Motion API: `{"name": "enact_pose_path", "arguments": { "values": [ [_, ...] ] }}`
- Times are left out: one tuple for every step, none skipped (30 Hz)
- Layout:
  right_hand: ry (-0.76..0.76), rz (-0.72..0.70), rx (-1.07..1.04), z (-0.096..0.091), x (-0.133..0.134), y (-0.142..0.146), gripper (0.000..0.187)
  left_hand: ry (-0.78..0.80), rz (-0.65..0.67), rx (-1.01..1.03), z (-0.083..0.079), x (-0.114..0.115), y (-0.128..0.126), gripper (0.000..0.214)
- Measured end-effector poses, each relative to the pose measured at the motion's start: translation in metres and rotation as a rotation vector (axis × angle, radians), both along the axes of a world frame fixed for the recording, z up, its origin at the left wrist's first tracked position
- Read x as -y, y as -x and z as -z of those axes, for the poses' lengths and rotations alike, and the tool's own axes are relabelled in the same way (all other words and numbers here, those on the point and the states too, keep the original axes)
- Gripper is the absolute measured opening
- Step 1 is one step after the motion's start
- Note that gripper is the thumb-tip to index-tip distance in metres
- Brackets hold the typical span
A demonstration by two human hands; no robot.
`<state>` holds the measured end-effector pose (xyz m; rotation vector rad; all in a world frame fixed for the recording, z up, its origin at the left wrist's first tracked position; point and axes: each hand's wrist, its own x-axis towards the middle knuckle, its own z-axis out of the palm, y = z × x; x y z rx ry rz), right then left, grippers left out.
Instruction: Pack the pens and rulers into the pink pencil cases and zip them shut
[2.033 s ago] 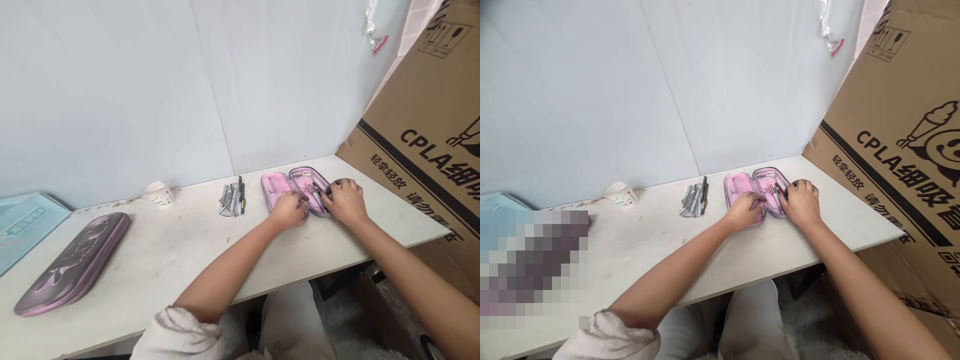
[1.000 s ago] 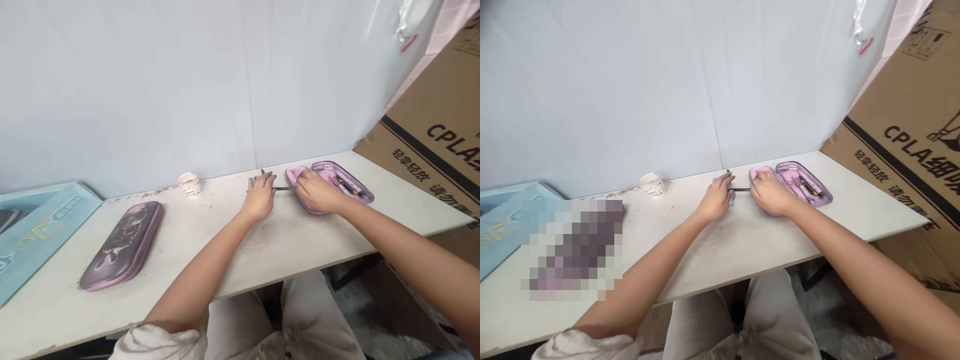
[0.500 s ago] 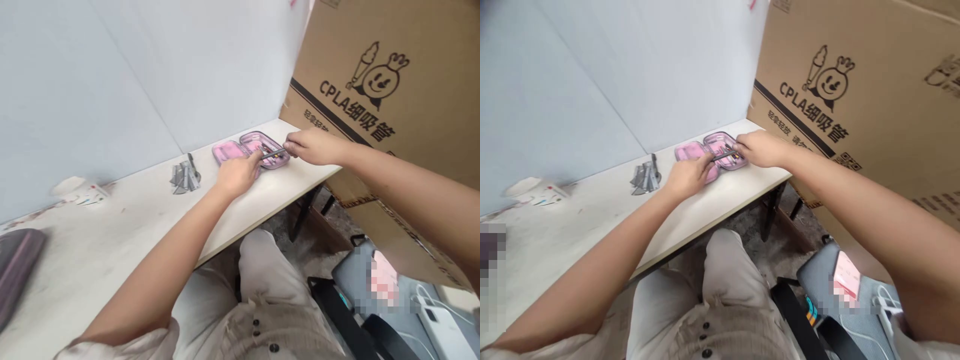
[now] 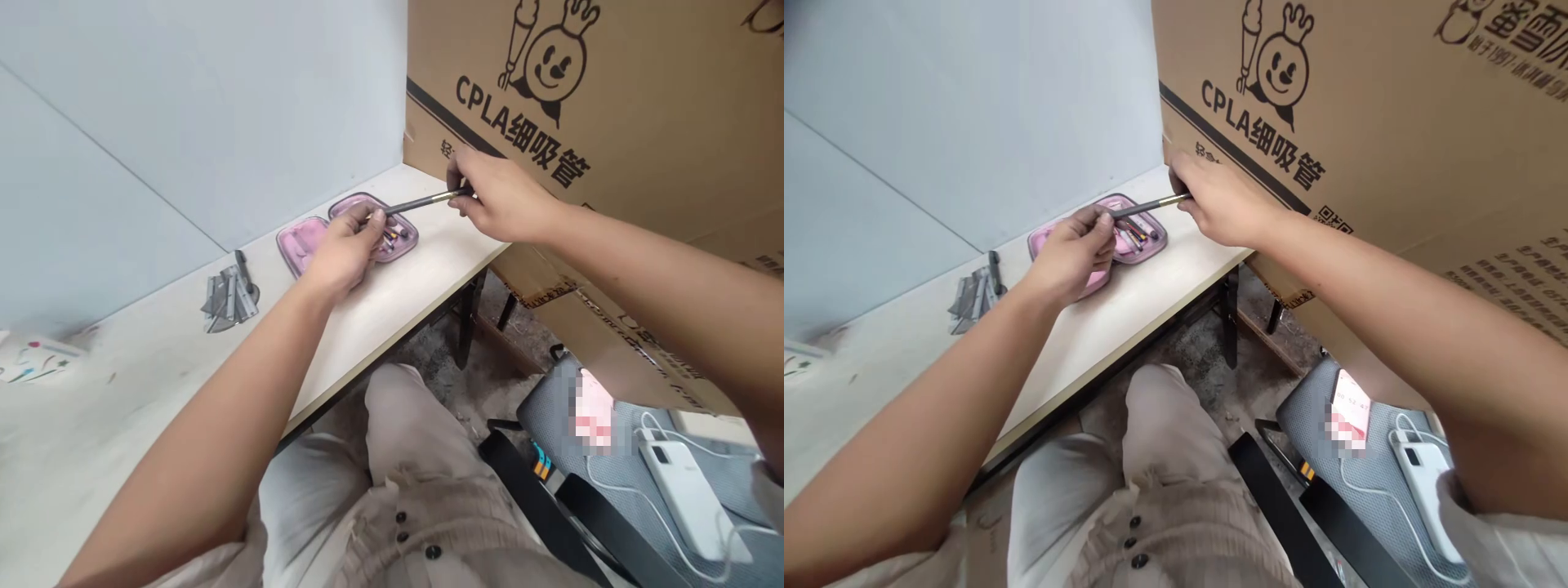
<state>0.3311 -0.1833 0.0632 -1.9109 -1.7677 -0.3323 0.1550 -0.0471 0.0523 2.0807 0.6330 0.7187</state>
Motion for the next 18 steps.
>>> {"name": "enact_pose_path", "arguments": {
  "values": [
    [-0.002,0.009,-0.001,0.001,-0.001,-0.002,0.025,0.052,0.013,-0.005,0.0,0.0,-0.002,0.022],
    [0.0,0.017,0.0,0.003,-0.002,-0.003,0.026,0.094,0.028,-0.012,0.0,0.0,-0.004,0.023],
    [0.004,0.023,0.002,0.005,-0.003,-0.004,0.027,0.129,0.032,-0.012,0.0,-0.001,-0.005,0.024],
    [0.011,0.027,0.004,0.006,-0.005,-0.005,0.027,0.155,0.025,-0.003,-0.001,-0.002,-0.006,0.025],
    [0.017,0.029,0.004,0.008,-0.007,-0.006,0.028,0.175,0.015,0.008,-0.001,-0.004,-0.007,0.026],
    [0.024,0.029,0.003,0.009,-0.009,-0.006,0.028,0.192,0.005,0.021,-0.001,-0.005,-0.008,0.026],
    [0.032,0.028,0.0,0.01,-0.011,-0.005,0.029,0.208,-0.003,0.036,-0.001,-0.006,-0.009,0.026],
    [0.041,0.026,-0.005,0.011,-0.013,-0.004,0.029,0.227,-0.009,0.053,-0.002,-0.008,-0.009,0.027],
    [0.051,0.024,-0.011,0.011,-0.015,-0.002,0.03,0.249,-0.012,0.073,-0.002,-0.009,-0.01,0.027],
    [0.063,0.022,-0.016,0.011,-0.017,0.001,0.031,0.275,-0.014,0.1,-0.003,-0.01,-0.01,0.027],
    [0.078,0.02,-0.02,0.011,-0.019,0.004,0.031,0.307,-0.013,0.131,-0.003,-0.011,-0.01,0.028],
    [0.093,0.016,-0.024,0.01,-0.021,0.007,0.031,0.345,-0.007,0.165,-0.003,-0.013,-0.009,0.028],
    [0.105,0.013,-0.025,0.008,-0.024,0.011,0.031,0.387,0.003,0.201,-0.003,-0.015,-0.008,0.027],
    [0.116,0.01,-0.024,0.007,-0.026,0.014,0.029,0.434,0.017,0.241,-0.002,-0.017,-0.006,0.027],
    [0.124,0.007,-0.019,0.005,-0.029,0.018,0.028,0.482,0.031,0.28,-0.002,-0.02,-0.004,0.026],
    [0.128,0.006,-0.011,0.003,-0.032,0.022,0.026,0.526,0.045,0.313,-0.002,-0.023,-0.002,0.026],
    [0.129,0.007,0.0,0.001,-0.035,0.026,0.025,0.563,0.055,0.339,-0.001,-0.026,0.002,0.027],
    [0.129,0.009,0.014,0.0,-0.039,0.031,0.024,0.589,0.059,0.355,-0.001,-0.03,0.006,0.028]
  ]
}}
